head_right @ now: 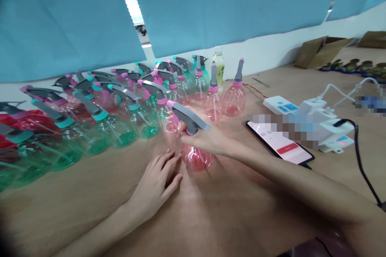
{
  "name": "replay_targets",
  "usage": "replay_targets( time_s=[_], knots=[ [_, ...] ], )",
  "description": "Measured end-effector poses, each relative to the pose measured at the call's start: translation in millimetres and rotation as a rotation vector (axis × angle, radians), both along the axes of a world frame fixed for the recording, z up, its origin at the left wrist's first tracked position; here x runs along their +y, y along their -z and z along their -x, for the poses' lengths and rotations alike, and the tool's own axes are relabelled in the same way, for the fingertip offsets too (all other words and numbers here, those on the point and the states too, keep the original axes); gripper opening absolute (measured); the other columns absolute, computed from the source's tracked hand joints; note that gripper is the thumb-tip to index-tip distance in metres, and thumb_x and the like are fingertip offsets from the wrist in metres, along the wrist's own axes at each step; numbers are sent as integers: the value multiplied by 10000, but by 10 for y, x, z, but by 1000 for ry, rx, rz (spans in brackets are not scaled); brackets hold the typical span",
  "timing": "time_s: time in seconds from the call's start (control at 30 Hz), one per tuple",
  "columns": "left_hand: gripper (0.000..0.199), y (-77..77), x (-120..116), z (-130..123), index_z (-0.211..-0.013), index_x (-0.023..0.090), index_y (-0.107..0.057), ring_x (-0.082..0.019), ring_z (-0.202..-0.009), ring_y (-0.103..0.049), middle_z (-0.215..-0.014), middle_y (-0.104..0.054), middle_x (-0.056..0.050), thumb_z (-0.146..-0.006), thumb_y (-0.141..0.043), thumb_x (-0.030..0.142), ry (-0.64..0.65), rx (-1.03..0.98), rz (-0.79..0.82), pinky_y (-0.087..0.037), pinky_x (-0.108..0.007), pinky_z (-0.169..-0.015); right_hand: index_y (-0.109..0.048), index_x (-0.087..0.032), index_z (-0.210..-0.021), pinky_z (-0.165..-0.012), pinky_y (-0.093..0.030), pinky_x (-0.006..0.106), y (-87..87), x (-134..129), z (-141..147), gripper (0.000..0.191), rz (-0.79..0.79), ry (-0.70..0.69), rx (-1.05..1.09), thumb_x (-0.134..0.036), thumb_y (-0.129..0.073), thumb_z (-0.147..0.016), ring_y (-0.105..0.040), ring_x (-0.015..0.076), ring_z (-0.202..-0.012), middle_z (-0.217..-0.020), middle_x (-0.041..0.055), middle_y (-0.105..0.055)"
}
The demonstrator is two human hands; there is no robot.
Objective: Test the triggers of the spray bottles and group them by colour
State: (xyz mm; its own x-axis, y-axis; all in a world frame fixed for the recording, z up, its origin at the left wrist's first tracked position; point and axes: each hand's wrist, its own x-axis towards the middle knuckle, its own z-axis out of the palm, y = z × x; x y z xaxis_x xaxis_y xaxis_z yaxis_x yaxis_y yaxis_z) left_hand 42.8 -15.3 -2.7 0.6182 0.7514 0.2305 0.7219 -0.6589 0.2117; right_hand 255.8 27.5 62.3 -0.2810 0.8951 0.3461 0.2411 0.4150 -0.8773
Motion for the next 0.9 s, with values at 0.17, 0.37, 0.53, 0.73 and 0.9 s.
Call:
replay_targets(
  time_s=[0.17, 0.37, 0.53, 0.73, 0.9],
  knots=[
    [417, 22, 7, 0, -1325, 140, -475, -317, -1254, -458, -1318, -534, -156, -949, -478, 320, 2, -1, -12, -414, -511, -1013, -478, -248, -1035, -703, -502, 272, 6, 0, 5, 344, -4, -5, 15, -203, -532, -698, -607, 147, -736, -764, -39, -604],
    [403, 32, 6, 4, -1318, 159, -484, -314, -1244, -472, -1309, -542, -149, -953, -468, 330, 4, -12, -22, -425, -510, -1003, -490, -243, -920, -672, -495, 276, 4, 20, -4, 246, -23, -37, 32, -169, -515, -688, -606, 142, -700, -734, -45, -611],
    [414, 23, 9, -1, -1319, 131, -481, -318, -1248, -460, -1313, -535, -162, -950, -484, 318, 3, 5, -14, -416, -511, -1009, -539, -241, -956, -708, -518, 289, 13, 34, 6, 323, -35, -21, 43, -149, -513, -647, -635, 156, -751, -785, -26, -636],
    [414, 26, 4, 3, -1324, 141, -471, -319, -1257, -451, -1326, -526, -157, -950, -484, 318, 1, 11, -10, -411, -517, -1013, -570, -250, -1045, -681, -532, 317, -5, 27, 18, 426, -82, 37, -4, -172, -492, -634, -644, 184, -796, -956, 20, -649],
    [398, 31, 3, 5, -1315, 161, -476, -313, -1250, -462, -1322, -529, -146, -951, -478, 322, 2, -7, -15, -418, -517, -1009, -584, -254, -962, -539, -453, 269, -63, 11, 22, 359, -68, 137, -136, -175, -490, -625, -517, 136, -586, -729, -23, -584]
  ],
)
